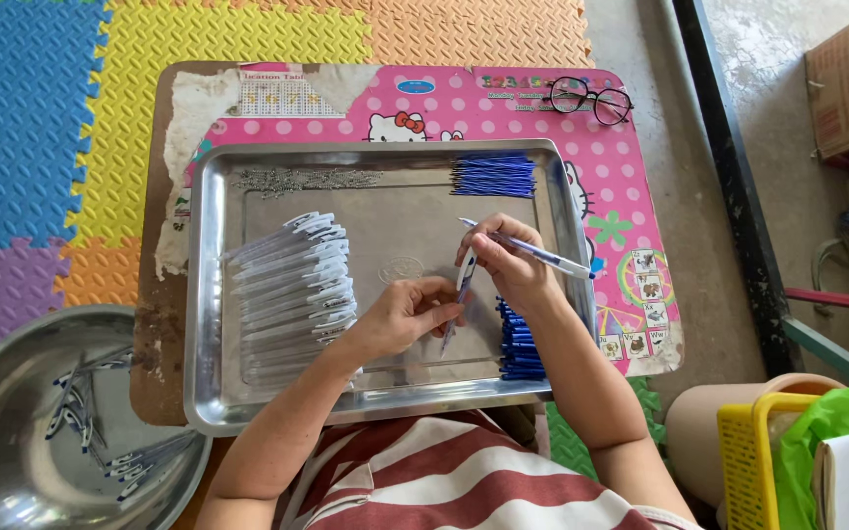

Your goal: The person assembles pens by inserting ink refills into pen barrels and attaching clips, then places the finished pens into groups on a tray.

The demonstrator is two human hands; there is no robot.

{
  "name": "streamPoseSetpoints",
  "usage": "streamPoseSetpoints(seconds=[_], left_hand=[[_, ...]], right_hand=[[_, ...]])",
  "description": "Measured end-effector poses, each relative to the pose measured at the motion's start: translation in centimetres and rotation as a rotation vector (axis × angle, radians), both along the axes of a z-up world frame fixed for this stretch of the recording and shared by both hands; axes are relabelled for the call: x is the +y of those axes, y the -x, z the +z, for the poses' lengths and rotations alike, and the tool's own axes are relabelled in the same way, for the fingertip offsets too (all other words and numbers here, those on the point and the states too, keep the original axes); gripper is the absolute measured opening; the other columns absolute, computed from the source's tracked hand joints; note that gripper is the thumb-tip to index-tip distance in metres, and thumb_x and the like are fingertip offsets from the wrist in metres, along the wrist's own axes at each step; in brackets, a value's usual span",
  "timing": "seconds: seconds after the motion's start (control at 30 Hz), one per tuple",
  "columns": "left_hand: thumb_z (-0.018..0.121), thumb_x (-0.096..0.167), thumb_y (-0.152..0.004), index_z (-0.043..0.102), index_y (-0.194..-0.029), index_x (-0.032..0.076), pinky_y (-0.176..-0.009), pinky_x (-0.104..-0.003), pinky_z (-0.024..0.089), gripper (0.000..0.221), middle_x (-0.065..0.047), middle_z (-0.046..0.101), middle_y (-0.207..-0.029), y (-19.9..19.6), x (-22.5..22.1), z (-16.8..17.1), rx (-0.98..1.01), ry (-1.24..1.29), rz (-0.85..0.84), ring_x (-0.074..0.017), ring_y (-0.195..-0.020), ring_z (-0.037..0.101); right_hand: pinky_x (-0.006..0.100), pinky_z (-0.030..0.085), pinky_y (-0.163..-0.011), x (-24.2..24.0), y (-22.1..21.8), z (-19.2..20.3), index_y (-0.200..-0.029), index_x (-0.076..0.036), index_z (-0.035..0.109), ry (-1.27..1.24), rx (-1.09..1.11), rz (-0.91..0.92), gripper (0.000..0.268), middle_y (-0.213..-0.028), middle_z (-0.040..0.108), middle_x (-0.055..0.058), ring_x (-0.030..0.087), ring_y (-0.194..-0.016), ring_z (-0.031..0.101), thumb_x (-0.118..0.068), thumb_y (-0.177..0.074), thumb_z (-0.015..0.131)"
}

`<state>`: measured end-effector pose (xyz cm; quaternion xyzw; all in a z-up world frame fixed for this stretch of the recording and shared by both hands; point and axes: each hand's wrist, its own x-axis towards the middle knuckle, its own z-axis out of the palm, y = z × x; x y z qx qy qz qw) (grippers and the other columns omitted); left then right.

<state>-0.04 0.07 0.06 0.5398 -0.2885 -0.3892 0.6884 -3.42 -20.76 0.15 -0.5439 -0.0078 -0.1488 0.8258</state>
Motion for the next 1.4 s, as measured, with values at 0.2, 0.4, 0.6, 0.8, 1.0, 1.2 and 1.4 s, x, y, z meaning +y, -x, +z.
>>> streamPoseSetpoints(seconds=[0.2,0.4,0.6,0.8,1.0,1.2,1.4], left_hand=[[0.061,0.018,-0.109,0.069,-0.116,0.004,-0.07,-0.024,0.065,0.017,-0.009,0.079,-0.091,-0.4,0.4,2.4,0.1,0.087,-0.188,-0.0125,-0.08,0.076],[0.066,0.0,-0.1,0.033,-0.167,0.007,-0.063,-0.03,0.066,0.075,-0.017,0.075,-0.085,-0.5,0.7,2.8,0.206,0.126,-0.369,-0.0235,-0.071,0.078],[0.067,-0.003,-0.096,0.028,-0.162,0.011,-0.068,-0.041,0.069,0.078,-0.022,0.068,-0.105,-1.4,0.5,1.7,0.242,0.184,-0.379,-0.0344,-0.078,0.08],[0.072,-0.013,-0.087,0.014,-0.17,0.02,-0.071,-0.04,0.07,0.106,-0.022,0.065,-0.107,-1.5,1.2,2.6,0.203,0.194,-0.24,-0.0357,-0.08,0.081],[0.071,-0.013,-0.089,0.01,-0.17,0.024,-0.071,-0.037,0.072,0.108,-0.016,0.064,-0.105,-2.0,1.4,1.4,0.199,0.218,-0.132,-0.0295,-0.079,0.081],[0.067,-0.012,-0.091,0.012,-0.169,0.02,-0.078,-0.04,0.071,0.1,-0.016,0.065,-0.104,-1.4,1.4,2.8,0.197,0.233,-0.099,-0.0262,-0.081,0.083],[0.067,-0.012,-0.091,0.013,-0.169,0.019,-0.078,-0.042,0.07,0.1,-0.018,0.065,-0.104,-1.8,1.3,2.5,0.177,0.226,-0.095,-0.0278,-0.081,0.083]], right_hand=[[0.021,0.05,-0.067,0.1,0.2,2.8,-0.098,0.004,0.069,0.059,0.058,-0.052,0.026,-0.077,0.072,0.022,0.011,-0.068,0.062,-0.02,-0.106,0.063],[0.032,0.056,-0.061,-4.8,-1.4,0.9,-0.107,0.002,0.061,-0.098,0.009,-0.161,0.024,-0.08,0.058,0.015,0.02,-0.063,0.061,-0.021,-0.112,0.057],[0.029,0.063,-0.067,-6.7,-1.9,0.3,-0.115,-0.001,0.06,-0.201,0.0,-0.204,0.021,-0.09,0.064,0.011,0.014,-0.07,0.069,-0.022,-0.112,0.059],[0.041,0.07,-0.087,-6.2,0.2,2.9,-0.118,0.008,0.056,-0.118,-0.088,-0.231,0.018,-0.108,0.068,0.023,0.03,-0.092,0.08,0.005,-0.102,0.063],[0.039,0.066,-0.077,-7.6,7.9,4.5,-0.101,0.013,0.065,0.461,-0.07,-0.331,0.017,-0.096,0.065,0.023,0.028,-0.078,0.075,0.016,-0.089,0.077],[0.032,0.057,-0.085,-8.7,13.5,-0.9,-0.101,-0.018,0.083,0.983,0.327,-0.371,0.012,-0.091,0.08,0.002,0.018,-0.085,0.075,-0.012,-0.091,0.084],[0.043,0.043,-0.107,-10.0,12.4,-3.4,-0.106,-0.023,0.079,1.311,0.183,-0.231,0.01,-0.098,0.062,0.003,0.027,-0.1,0.059,-0.019,-0.098,0.077]])
